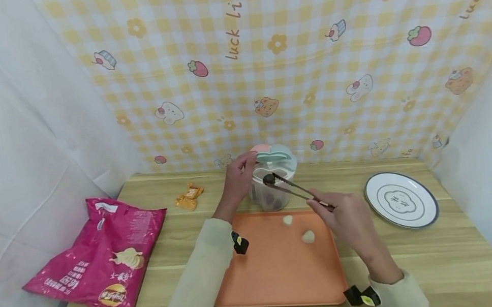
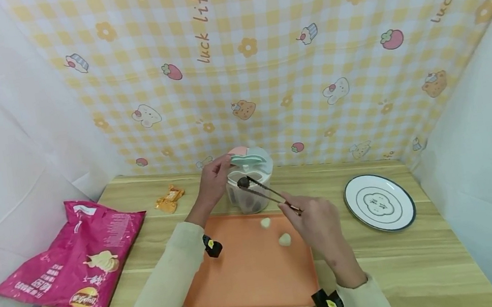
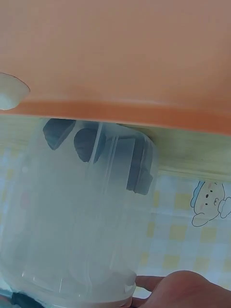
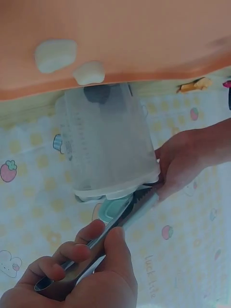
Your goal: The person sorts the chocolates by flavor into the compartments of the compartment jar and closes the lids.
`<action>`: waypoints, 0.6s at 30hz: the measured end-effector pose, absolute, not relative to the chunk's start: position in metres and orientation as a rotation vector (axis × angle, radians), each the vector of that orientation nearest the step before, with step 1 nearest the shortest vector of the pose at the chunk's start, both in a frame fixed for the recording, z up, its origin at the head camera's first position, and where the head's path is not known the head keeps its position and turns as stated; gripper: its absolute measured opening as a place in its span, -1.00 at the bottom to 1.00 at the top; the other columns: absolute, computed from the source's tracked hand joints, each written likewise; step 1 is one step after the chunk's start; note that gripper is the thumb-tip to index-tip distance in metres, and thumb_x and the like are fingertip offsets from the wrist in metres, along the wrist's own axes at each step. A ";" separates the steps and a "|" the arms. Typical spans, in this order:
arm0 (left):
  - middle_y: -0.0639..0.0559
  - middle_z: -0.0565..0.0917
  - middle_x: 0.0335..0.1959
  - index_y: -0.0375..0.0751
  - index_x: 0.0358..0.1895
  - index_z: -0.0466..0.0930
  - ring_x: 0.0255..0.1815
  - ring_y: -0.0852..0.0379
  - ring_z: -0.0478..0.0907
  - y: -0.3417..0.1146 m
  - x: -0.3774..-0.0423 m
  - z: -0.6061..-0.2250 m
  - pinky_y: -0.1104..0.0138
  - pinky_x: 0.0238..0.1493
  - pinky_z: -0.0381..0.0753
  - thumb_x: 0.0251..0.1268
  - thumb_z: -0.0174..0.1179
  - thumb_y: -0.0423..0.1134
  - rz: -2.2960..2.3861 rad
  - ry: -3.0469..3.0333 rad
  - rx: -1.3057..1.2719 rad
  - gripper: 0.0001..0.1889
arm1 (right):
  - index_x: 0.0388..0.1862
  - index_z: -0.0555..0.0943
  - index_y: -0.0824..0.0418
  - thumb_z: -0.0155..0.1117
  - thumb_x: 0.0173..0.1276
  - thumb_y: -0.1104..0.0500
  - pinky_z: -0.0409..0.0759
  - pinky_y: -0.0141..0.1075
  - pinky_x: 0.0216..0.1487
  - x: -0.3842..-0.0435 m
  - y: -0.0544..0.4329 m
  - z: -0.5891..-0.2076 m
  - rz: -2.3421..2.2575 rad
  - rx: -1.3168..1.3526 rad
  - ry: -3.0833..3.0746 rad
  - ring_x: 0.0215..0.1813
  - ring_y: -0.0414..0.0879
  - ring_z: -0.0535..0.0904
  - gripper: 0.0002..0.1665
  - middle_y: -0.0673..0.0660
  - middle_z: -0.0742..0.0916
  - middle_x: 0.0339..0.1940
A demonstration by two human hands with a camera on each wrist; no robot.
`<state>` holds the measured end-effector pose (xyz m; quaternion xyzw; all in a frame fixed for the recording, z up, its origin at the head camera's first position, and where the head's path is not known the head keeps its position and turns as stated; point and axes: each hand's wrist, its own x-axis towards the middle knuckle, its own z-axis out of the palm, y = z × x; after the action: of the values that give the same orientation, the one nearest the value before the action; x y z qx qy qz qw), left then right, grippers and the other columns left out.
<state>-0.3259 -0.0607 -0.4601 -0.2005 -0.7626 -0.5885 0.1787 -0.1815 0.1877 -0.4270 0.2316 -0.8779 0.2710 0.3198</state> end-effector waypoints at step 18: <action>-0.08 0.69 -0.21 -0.32 0.13 0.71 -0.26 0.12 0.43 -0.061 -0.324 -0.459 0.29 -0.18 0.42 0.65 0.07 -0.16 -1.678 -2.158 -0.539 -0.66 | 0.01 0.82 0.18 0.59 0.23 0.19 0.08 -0.43 -0.81 -0.190 0.186 -0.427 0.661 0.510 -2.353 -0.78 -0.43 0.25 -0.66 0.04 0.83 -0.42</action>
<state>-0.3244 -0.0608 -0.4591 -0.1903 -0.7623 -0.5928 0.1770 -0.1905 0.1863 -0.4271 0.1937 -0.8939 0.2512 0.3168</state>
